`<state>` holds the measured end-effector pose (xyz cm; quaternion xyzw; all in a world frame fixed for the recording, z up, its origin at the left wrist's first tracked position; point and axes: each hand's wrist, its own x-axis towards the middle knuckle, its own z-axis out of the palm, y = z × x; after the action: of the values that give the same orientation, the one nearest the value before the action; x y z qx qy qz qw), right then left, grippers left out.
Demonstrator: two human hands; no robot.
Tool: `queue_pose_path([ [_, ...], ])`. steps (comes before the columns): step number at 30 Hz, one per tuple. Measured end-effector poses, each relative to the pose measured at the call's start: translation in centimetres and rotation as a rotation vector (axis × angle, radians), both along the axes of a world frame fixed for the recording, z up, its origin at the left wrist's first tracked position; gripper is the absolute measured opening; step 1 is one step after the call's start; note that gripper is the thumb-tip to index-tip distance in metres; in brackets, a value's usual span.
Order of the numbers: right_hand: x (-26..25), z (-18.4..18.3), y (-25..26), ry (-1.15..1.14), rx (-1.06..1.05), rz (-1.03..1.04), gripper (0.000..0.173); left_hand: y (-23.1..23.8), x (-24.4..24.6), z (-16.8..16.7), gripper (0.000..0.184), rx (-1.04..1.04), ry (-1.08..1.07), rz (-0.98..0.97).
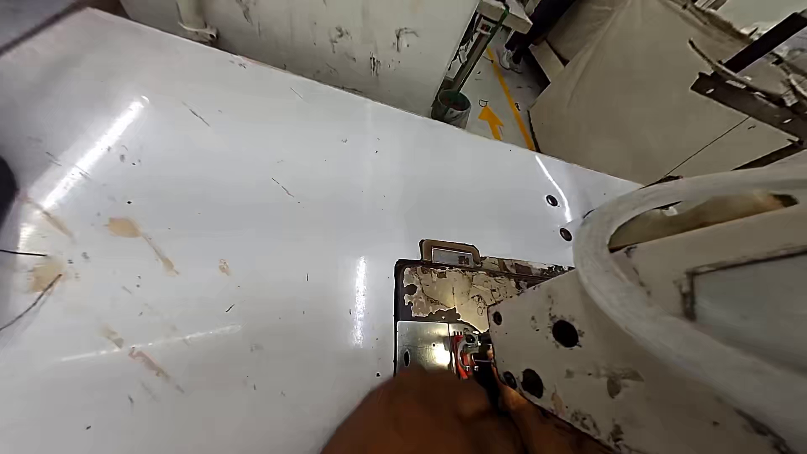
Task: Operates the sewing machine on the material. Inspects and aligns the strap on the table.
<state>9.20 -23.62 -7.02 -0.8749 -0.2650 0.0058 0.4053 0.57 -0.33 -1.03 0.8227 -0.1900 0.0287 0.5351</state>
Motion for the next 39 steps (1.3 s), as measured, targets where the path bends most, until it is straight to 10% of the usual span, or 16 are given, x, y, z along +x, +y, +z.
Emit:
queue_pose_path([
  [6,-0.3,-0.8,-2.8,0.134,0.048,0.037,0.017,-1.4,1.7,-3.6,0.021,0.114,-0.06,0.358],
  [39,0.0,1.0,-0.1,0.174,0.206,0.089,0.017,-1.9,2.5,-4.9,0.018,0.051,-0.098,0.38],
])
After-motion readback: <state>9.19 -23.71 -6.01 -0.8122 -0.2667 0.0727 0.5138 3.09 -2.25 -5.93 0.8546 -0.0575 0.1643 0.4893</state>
